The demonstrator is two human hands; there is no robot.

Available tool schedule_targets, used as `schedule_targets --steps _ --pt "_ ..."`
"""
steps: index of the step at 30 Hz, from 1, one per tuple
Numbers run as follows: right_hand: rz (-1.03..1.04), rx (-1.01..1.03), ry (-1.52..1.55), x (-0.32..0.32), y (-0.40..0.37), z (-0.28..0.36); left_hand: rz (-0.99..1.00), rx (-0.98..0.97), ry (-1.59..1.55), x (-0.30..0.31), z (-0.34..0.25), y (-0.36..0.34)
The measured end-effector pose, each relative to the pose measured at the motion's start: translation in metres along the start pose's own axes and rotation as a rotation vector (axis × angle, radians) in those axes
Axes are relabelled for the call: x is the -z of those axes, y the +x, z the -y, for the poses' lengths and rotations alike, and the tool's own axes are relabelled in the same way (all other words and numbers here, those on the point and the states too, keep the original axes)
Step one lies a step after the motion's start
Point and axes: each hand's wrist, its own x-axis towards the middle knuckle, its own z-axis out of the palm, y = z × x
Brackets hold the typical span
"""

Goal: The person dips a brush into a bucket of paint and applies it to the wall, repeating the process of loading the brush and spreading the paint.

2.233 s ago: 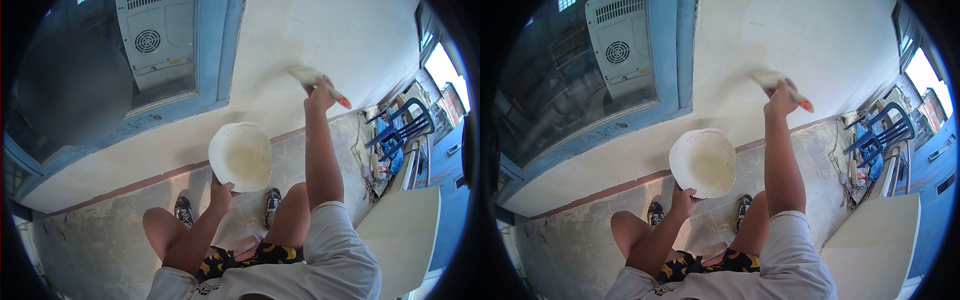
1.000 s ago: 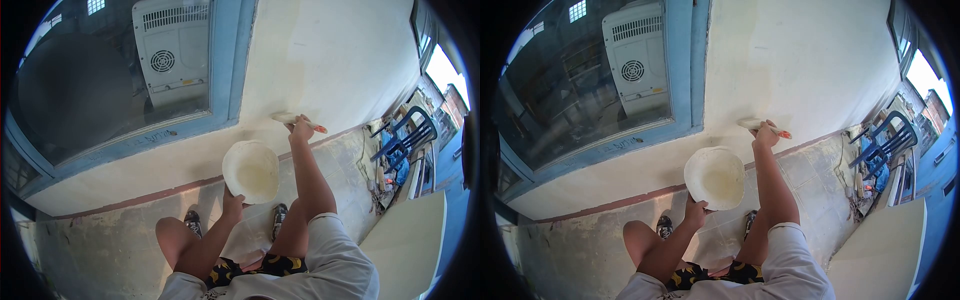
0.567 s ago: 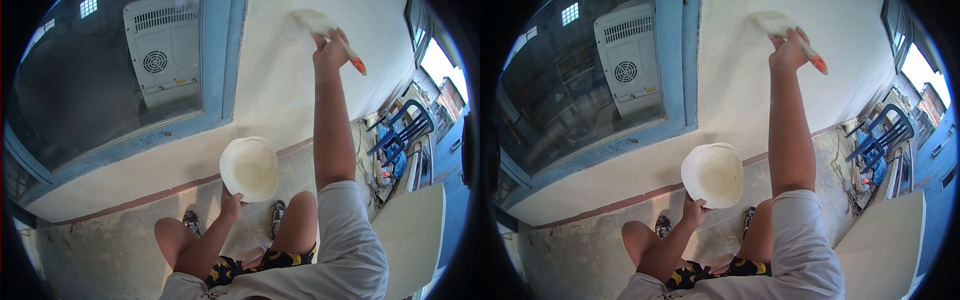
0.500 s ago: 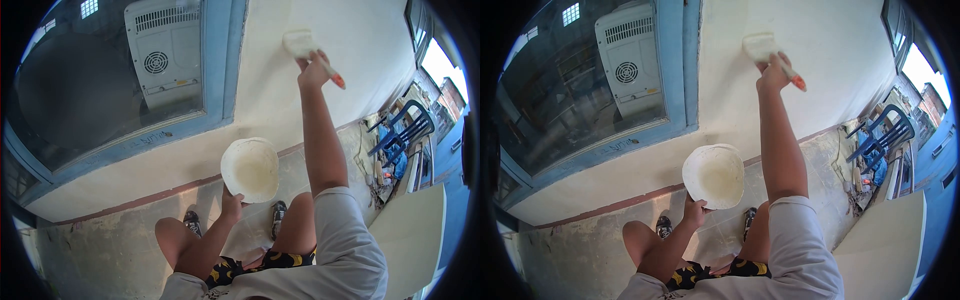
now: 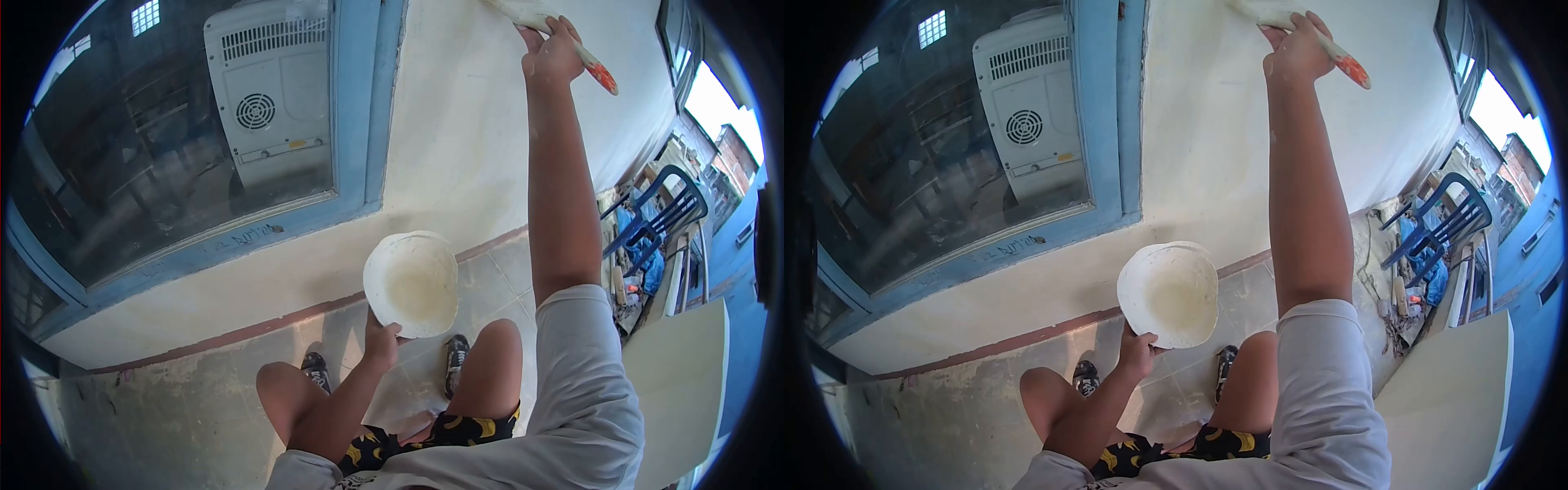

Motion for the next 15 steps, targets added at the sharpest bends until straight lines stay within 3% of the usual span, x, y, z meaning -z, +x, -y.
schedule_targets --steps 5,8,11,14,15 --pt "-0.126 -0.181 -0.172 0.086 -0.063 -0.075 0.007 -0.008 -0.005 -0.004 -0.001 -0.001" --pt "-0.173 -0.289 -0.202 0.132 -0.095 -0.076 -0.001 -0.004 -0.016 -0.006 -0.002 -0.002" --pt "-0.256 -0.371 -0.318 0.116 -0.083 -0.061 0.003 0.005 -0.022 -0.006 -0.001 0.001" --pt "-0.176 -0.214 -0.43 0.044 -0.025 -0.054 0.017 0.013 0.005 -0.003 0.0 0.0" --pt "-0.159 -0.131 -0.29 0.022 -0.005 -0.042 0.009 0.023 -0.007 -0.005 0.0 0.001"
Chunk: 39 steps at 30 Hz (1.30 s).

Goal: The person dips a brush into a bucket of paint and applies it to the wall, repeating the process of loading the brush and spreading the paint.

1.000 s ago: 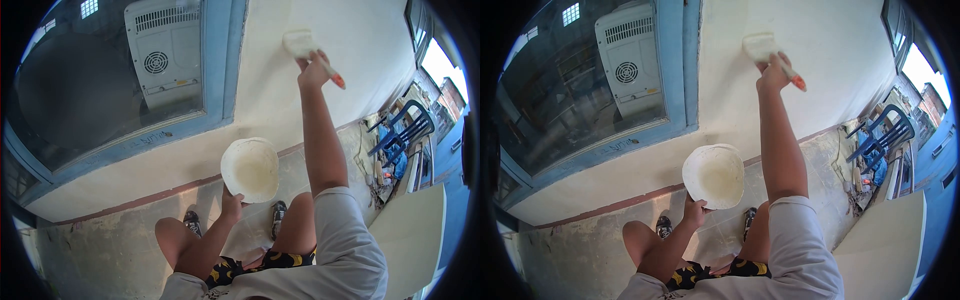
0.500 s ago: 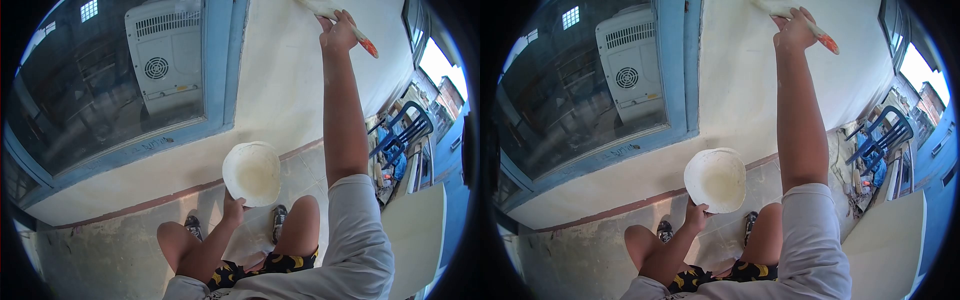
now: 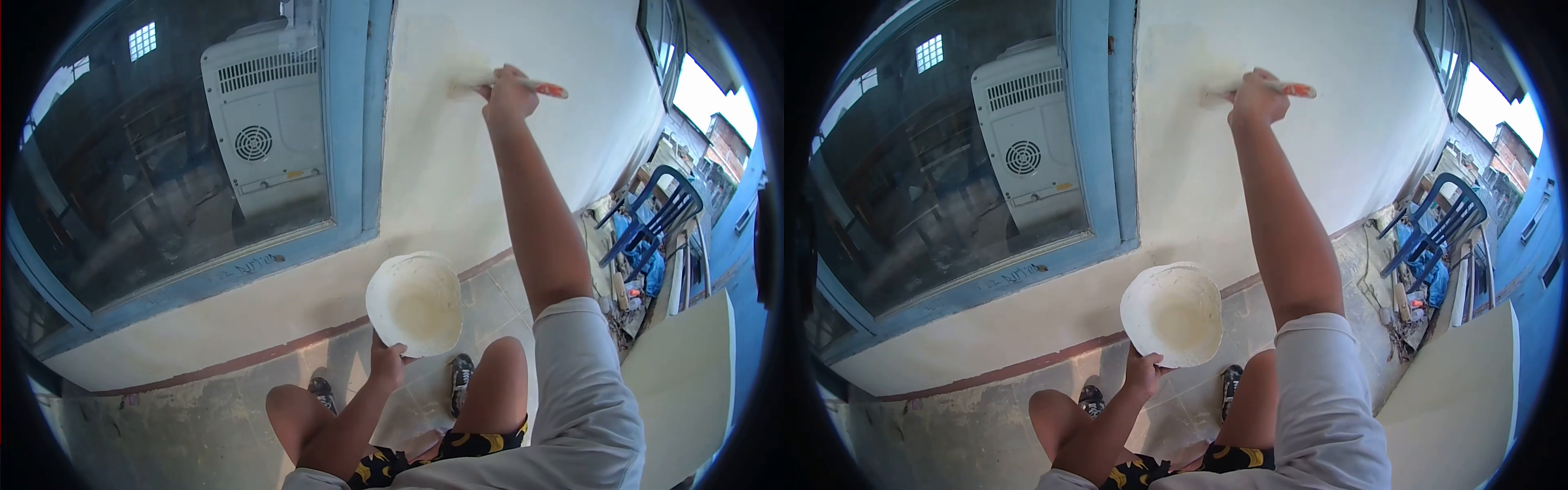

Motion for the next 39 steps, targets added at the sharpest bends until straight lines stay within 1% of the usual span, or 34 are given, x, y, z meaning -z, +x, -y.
schedule_targets --steps 2,3,5,7,8,9,10,12,14,15,16,18,20,21,22,23,24,25,27,28,30,32,34,35,36,37,39 --pt "0.078 0.095 0.111 -0.026 0.013 0.047 -0.008 0.026 0.007 0.0 -0.001 -0.002" --pt "0.076 0.096 0.11 -0.026 0.016 0.057 -0.001 0.021 0.012 0.001 0.001 0.0" --pt "0.113 0.162 0.351 -0.023 0.019 0.069 0.008 0.024 0.008 0.0 0.005 0.001" --pt "0.092 0.106 0.284 -0.007 0.019 0.03 0.01 0.022 0.025 0.0 0.005 0.004" --pt "0.043 0.01 0.232 0.004 0.011 0.0 0.011 0.023 0.026 0.001 0.007 0.006" --pt "0.019 -0.015 0.153 0.021 0.001 -0.016 0.007 0.012 0.02 0.001 0.01 0.008" --pt "0.01 -0.068 0.044 0.033 -0.008 -0.015 0.002 -0.001 0.016 0.002 0.01 0.008" --pt "0.05 -0.07 0.078 0.044 -0.007 0.003 0.002 0.001 0.021 0.001 0.01 0.007" --pt "0.097 -0.012 0.125 0.032 0.0 0.031 -0.005 0.004 0.028 0.001 0.008 0.007" --pt "0.134 0.034 0.198 0.022 0.003 0.042 0.003 0.009 0.024 0.003 0.009 0.008" --pt "0.131 0.032 0.196 0.01 0.005 0.05 0.009 0.014 0.018 0.003 0.01 0.007" --pt "0.183 0.121 0.374 -0.011 0.007 0.056 0.001 0.014 0.022 0.003 0.01 0.007" --pt "0.09 0.005 0.275 -0.016 0.001 0.037 -0.009 0.012 0.024 0.003 0.011 0.007" --pt "0.1 -0.001 0.253 -0.007 0.001 0.011 -0.008 0.001 0.036 0.005 0.011 0.008" --pt "0.062 -0.04 0.2 0.005 -0.012 0.002 -0.007 -0.009 0.043 0.006 0.011 0.007" --pt "0.074 -0.024 0.178 0.02 -0.02 -0.012 -0.012 -0.007 0.039 0.007 0.01 0.005" --pt "0.063 -0.053 0.119 0.037 -0.024 -0.026 -0.015 -0.003 0.025 0.005 0.007 0.004" --pt "0.038 -0.06 0.088 0.053 -0.032 -0.029 -0.016 0.004 0.008 0.004 0.006 0.003" --pt "0.045 -0.182 0.006 0.074 -0.047 -0.016 -0.006 -0.007 0.003 0.001 0.0 -0.001" --pt "0.029 -0.238 -0.022 0.076 -0.052 -0.011 0.003 -0.016 0.003 0.0 -0.002 -0.001" --pt "-0.014 -0.234 -0.084 0.051 -0.046 -0.001 0.006 0.003 -0.001 0.0 0.001 0.001" --pt "0.021 -0.112 -0.096 0.011 -0.015 0.004 0.003 0.024 0.018 0.003 -0.002 -0.002" --pt "0.069 -0.034 0.046 -0.018 -0.008 0.034 -0.002 0.006 0.011 -0.003 -0.005 -0.003" --pt "0.103 -0.008 0.127 -0.023 -0.008 0.048 -0.011 0.016 0.01 -0.003 -0.005 -0.003" --pt "0.135 0.019 0.205 -0.02 -0.007 0.053 -0.018 0.031 0.012 0.0 -0.004 -0.004" --pt "0.131 0.016 0.194 -0.012 -0.005 0.049 -0.005 0.036 0.01 0.001 -0.004 -0.003" --pt "0.149 0.138 0.29 0.014 -0.006 0.041 0.018 0.044 -0.001 0.0 -0.004 -0.001"
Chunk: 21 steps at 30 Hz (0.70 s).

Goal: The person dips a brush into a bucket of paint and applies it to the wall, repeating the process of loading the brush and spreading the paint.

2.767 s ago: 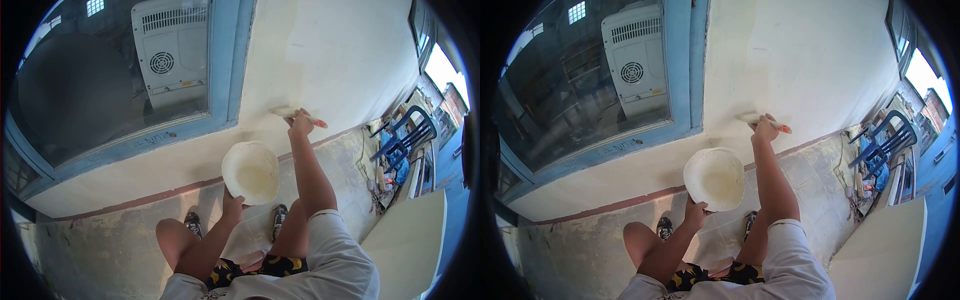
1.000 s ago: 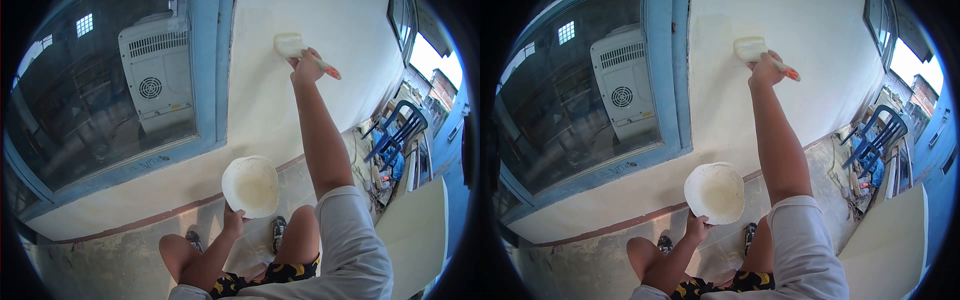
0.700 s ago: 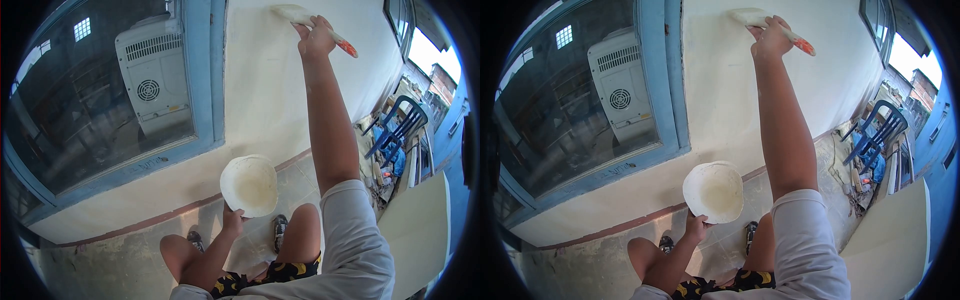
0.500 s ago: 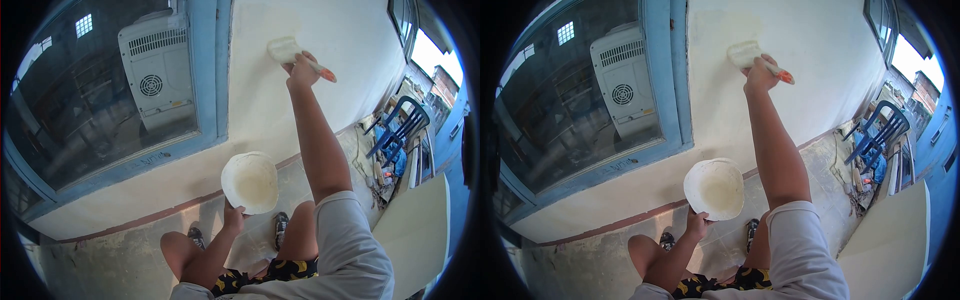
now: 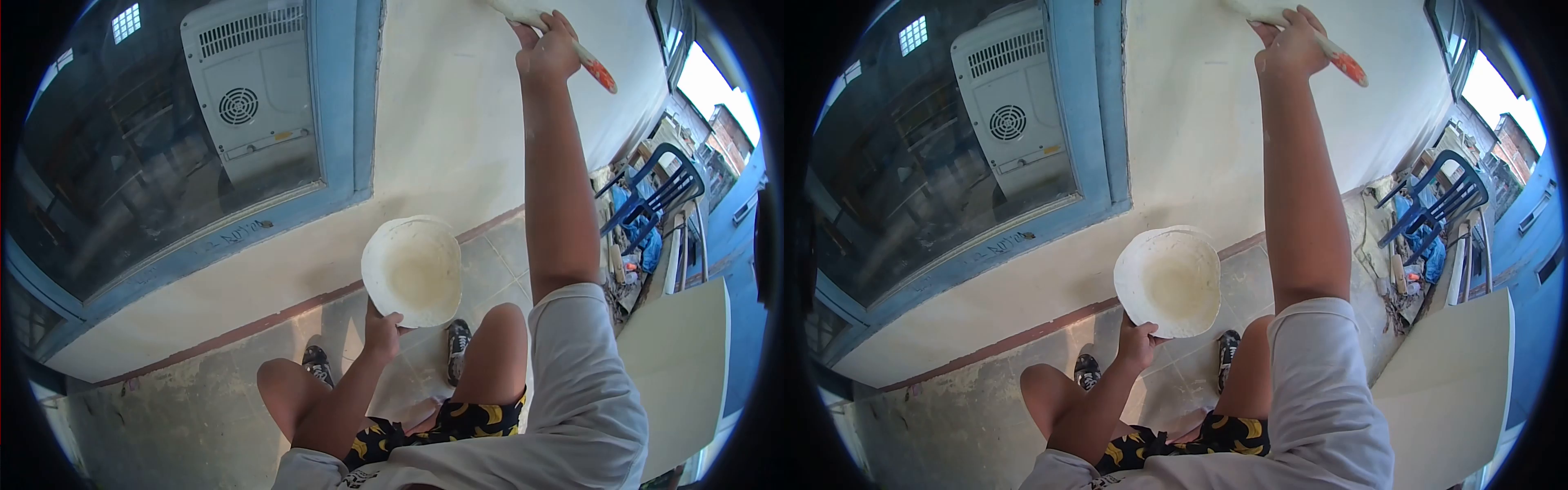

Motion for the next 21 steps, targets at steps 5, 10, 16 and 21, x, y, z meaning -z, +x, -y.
schedule_targets --steps 5,10,16,21 --pt "-0.285 -0.145 -0.131 0.112 -0.057 -0.047 -0.022 -0.026 -0.008 0.004 0.003 0.002" --pt "-0.374 -0.35 -0.375 0.234 -0.108 -0.091 -0.067 -0.019 0.02 0.011 0.01 0.003" --pt "-0.451 -0.501 -0.451 0.264 -0.097 -0.143 -0.095 0.014 0.057 0.008 0.008 0.005" --pt "-0.29 -0.323 -0.284 0.233 -0.047 -0.13 -0.105 -0.002 0.032 0.002 0.01 0.014"
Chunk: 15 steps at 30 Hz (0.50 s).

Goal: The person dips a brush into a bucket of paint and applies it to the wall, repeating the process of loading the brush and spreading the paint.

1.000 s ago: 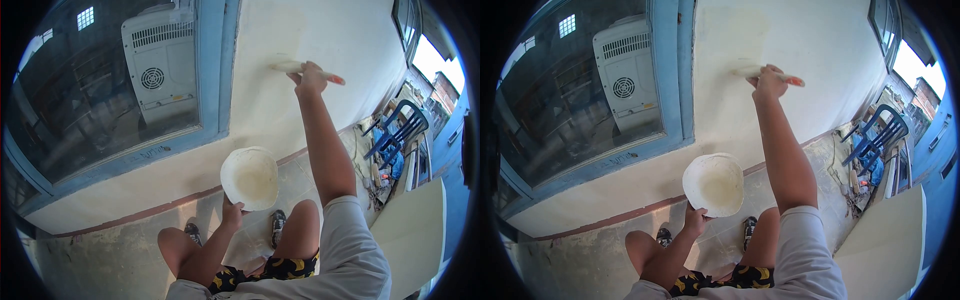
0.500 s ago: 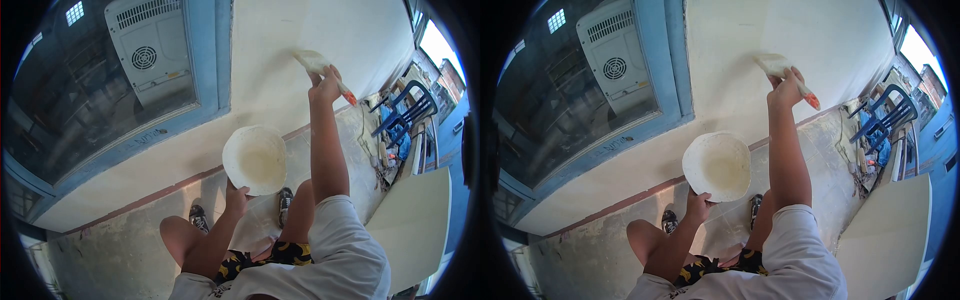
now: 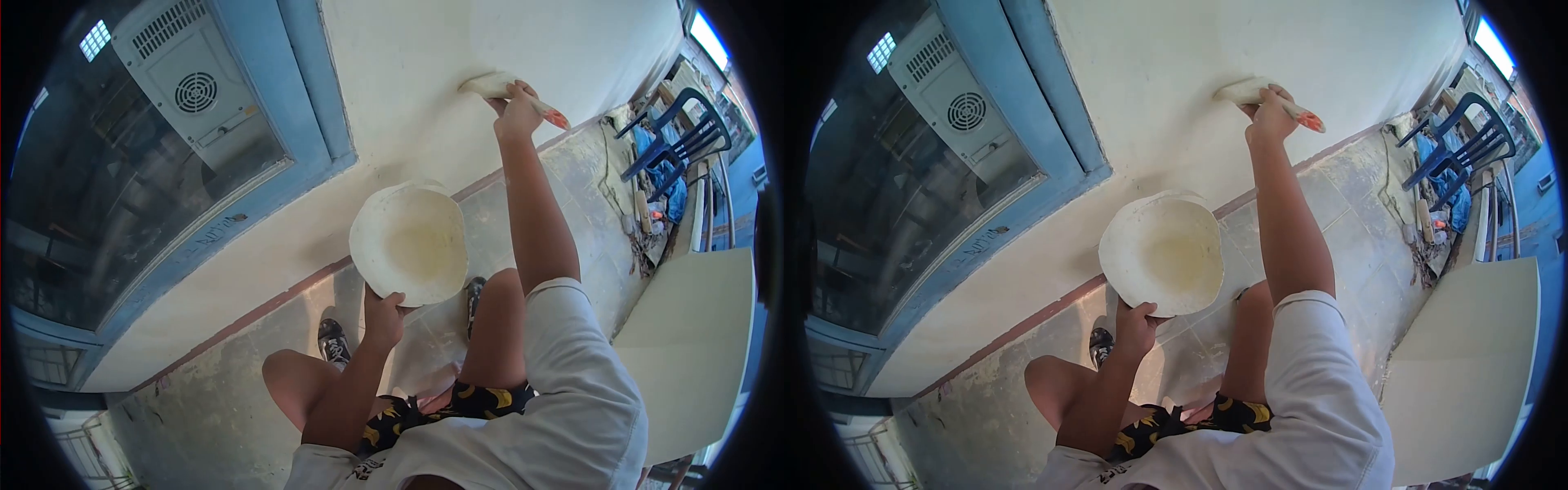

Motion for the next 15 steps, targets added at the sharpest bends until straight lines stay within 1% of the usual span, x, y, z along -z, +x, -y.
schedule_targets --steps 3,5,6,7,9,10,12,14,15 --pt "-0.053 -0.04 -0.069 0.032 -0.023 -0.003 0.007 0.054 -0.006 -0.006 -0.004 0.005" --pt "-0.064 -0.136 -0.139 0.051 -0.04 -0.026 0.006 0.056 0.006 -0.008 -0.002 0.009" --pt "-0.062 -0.203 -0.157 0.053 -0.049 -0.036 0.002 0.057 0.023 -0.007 -0.001 0.01" --pt "-0.065 -0.205 -0.152 0.044 -0.051 -0.041 0.001 0.056 0.029 -0.007 0.0 0.011" --pt "0.021 -0.202 -0.097 0.026 -0.048 -0.046 0.016 0.048 0.024 -0.007 0.004 0.011" --pt "0.018 -0.208 -0.099 0.016 -0.048 -0.034 0.009 0.053 0.025 -0.007 0.005 0.01" --pt "0.091 -0.101 -0.012 -0.006 -0.047 -0.004 0.013 0.034 0.001 -0.008 0.006 0.011" --pt "0.152 -0.035 -0.048 -0.007 -0.059 0.018 0.011 0.015 -0.022 -0.008 0.002 0.013" --pt "0.216 -0.023 -0.084 -0.002 -0.071 0.032 0.016 0.007 -0.027 -0.005 0.001 0.01"
